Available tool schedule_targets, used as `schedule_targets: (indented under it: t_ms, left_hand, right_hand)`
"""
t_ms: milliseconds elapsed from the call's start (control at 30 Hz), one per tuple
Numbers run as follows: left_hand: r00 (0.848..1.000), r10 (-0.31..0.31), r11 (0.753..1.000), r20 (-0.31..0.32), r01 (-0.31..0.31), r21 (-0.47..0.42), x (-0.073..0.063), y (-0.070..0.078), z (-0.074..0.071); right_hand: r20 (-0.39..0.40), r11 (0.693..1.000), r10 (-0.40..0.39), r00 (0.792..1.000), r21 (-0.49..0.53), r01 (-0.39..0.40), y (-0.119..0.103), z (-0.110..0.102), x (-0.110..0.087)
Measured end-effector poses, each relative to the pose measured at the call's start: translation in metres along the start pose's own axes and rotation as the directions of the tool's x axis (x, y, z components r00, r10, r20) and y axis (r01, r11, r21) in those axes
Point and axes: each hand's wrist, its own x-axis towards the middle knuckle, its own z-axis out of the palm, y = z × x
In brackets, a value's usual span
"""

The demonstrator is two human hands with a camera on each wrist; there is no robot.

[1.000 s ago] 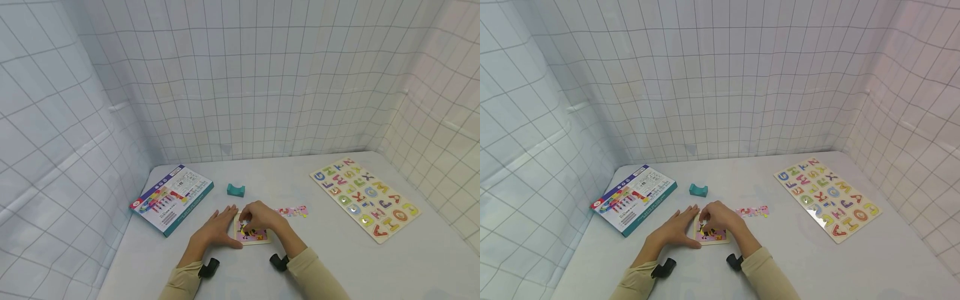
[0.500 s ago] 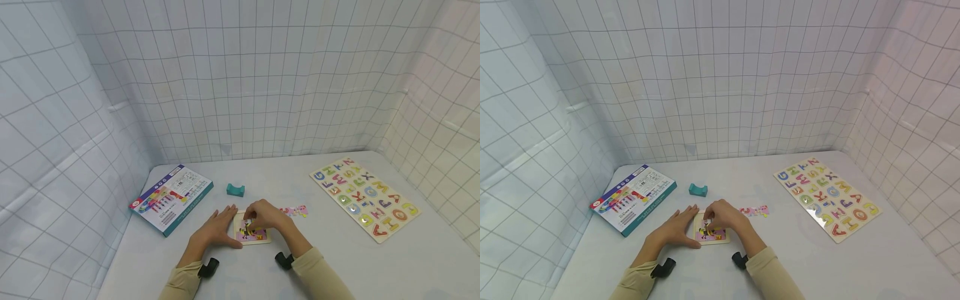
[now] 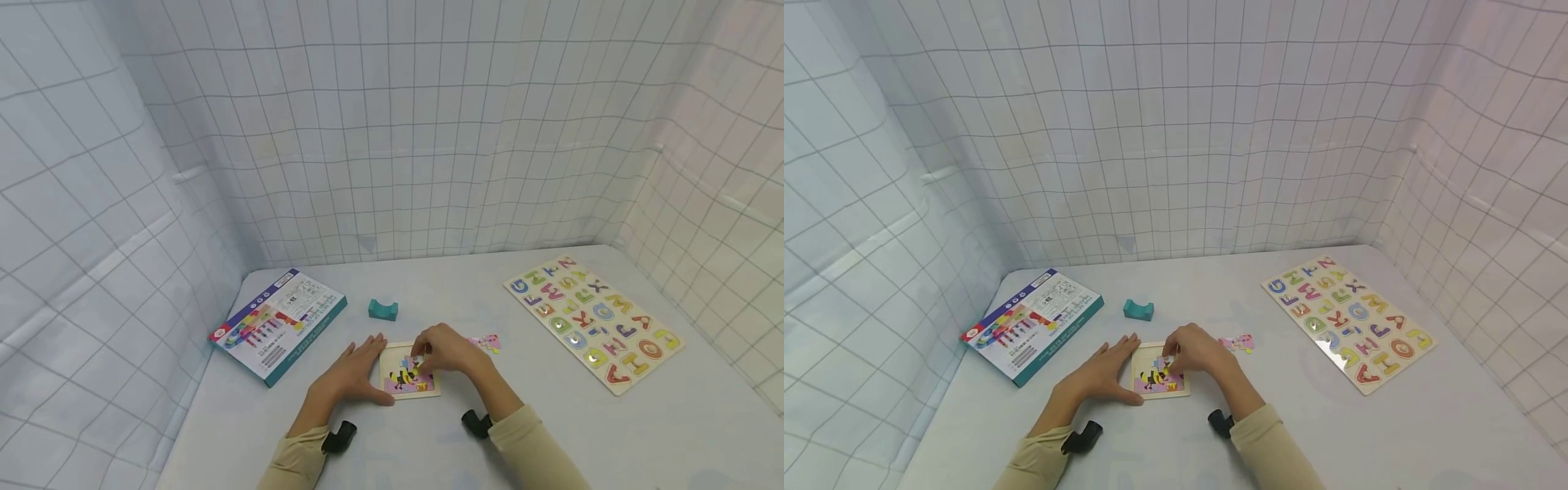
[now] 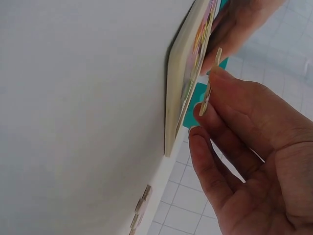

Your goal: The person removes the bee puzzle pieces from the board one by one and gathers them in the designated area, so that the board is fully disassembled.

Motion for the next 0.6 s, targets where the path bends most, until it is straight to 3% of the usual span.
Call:
schedule_targets:
  t_ms: [600]
  left_hand:
    - [1.0,-0.008,1.0,0.006,0.008,-0.008,0.0,0.001,0.001]
  right_hand:
    - [-0.08,0.999,0.038,0.996,-0.003,-0.038,0.031,-0.014,-0.027]
